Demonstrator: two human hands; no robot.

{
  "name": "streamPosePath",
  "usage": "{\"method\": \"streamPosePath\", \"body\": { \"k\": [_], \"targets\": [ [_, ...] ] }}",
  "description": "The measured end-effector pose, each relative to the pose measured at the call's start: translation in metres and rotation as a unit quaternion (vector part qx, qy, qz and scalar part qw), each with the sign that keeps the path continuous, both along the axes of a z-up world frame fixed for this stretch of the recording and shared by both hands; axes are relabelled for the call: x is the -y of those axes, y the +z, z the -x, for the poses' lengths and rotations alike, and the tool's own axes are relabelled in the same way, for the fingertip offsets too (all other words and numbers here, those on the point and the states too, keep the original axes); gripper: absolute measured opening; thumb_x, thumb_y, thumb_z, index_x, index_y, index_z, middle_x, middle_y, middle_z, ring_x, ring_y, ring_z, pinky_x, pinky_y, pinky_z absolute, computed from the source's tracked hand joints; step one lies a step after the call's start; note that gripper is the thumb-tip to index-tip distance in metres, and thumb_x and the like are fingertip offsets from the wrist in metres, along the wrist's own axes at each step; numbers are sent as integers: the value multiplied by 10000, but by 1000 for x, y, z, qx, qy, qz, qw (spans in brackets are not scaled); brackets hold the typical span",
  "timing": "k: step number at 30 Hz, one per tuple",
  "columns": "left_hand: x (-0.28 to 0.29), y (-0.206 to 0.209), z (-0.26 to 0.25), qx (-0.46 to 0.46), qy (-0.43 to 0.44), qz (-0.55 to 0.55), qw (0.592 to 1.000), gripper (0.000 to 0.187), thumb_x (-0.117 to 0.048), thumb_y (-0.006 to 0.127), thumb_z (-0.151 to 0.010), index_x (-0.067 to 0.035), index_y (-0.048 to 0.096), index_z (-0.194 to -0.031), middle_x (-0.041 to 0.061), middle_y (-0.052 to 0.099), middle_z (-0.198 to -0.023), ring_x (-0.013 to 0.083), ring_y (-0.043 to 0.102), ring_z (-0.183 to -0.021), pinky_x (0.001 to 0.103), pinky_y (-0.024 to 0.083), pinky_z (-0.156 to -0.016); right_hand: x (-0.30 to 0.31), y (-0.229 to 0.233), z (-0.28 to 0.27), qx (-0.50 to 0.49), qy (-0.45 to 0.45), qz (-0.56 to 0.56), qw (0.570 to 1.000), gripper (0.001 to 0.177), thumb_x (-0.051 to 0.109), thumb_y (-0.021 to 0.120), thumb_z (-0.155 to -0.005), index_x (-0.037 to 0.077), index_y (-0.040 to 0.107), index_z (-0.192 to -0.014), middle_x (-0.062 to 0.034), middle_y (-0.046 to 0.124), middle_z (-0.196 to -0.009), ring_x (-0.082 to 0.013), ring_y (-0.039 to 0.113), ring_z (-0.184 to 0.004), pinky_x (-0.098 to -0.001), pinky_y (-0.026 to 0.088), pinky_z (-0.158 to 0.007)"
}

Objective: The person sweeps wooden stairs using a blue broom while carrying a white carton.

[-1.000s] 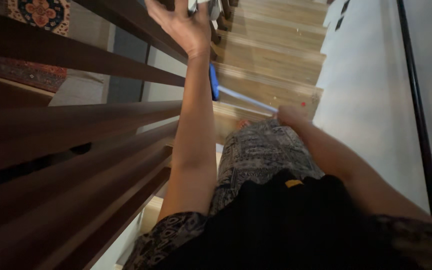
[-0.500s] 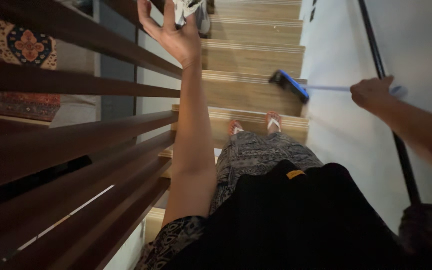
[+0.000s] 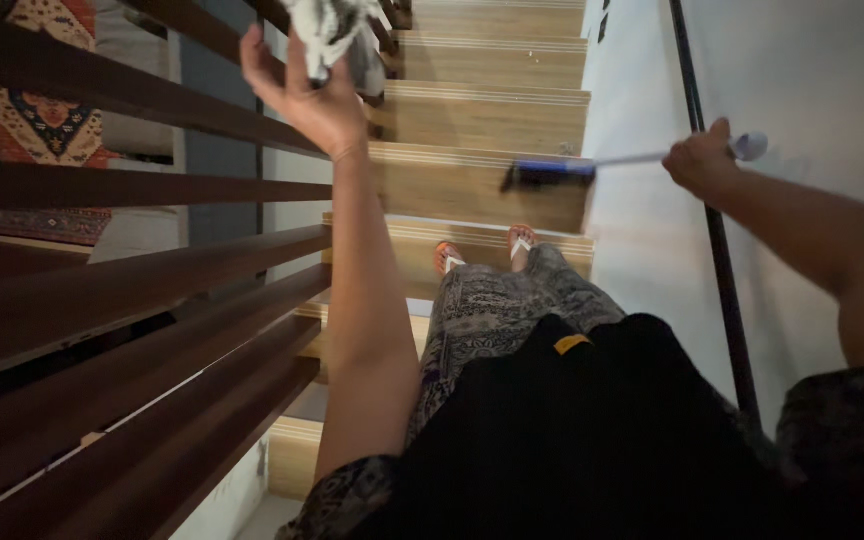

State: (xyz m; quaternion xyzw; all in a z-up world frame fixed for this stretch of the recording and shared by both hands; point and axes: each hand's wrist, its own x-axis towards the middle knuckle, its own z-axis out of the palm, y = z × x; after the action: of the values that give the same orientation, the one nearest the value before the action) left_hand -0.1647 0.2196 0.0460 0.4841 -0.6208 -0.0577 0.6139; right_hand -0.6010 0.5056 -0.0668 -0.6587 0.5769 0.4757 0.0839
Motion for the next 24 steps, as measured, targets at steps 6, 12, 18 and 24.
{"method": "streamPosePath", "body": {
  "k": [6,12,18,24],
  "targets": [
    [-8,-3,6,-40,15,-19,999,477,15,869,-838,-238,741,-1222,6,383,-1519,260,511,-1371,364,497,-1157,65,49,8,-28,50,-21,998,167,223,621,-993,206,768,-1070,-6,748,-921,-180,704,-800,-506,443,-852],
    [-27,-7,19,-17,15,29,999,460,-4,863,-851,-237,718,-1220,1,386,-1519,256,492,-1377,399,464,-1196,74,30,25,-20,-12,-83,996,178,275,617,-1005,205,742,-1111,-20,730,-959,-183,700,-843,-535,494,-924],
    [-27,-10,-6,15,79,-19,997,497,-35,905,-795,-250,728,-1207,13,417,-1486,268,468,-1377,410,439,-1185,64,-30,47,-2,-5,-38,999,223,156,603,-1006,219,807,-942,15,797,-874,-191,727,-837,-467,453,-926],
    [-11,-23,19,-30,40,-16,999,442,-46,888,-847,-247,741,-1213,5,400,-1524,259,474,-1394,387,445,-1209,88,15,18,-61,101,-47,992,125,189,614,-995,187,723,-1057,-9,753,-880,-186,703,-799,-521,457,-873]
  ]
}}
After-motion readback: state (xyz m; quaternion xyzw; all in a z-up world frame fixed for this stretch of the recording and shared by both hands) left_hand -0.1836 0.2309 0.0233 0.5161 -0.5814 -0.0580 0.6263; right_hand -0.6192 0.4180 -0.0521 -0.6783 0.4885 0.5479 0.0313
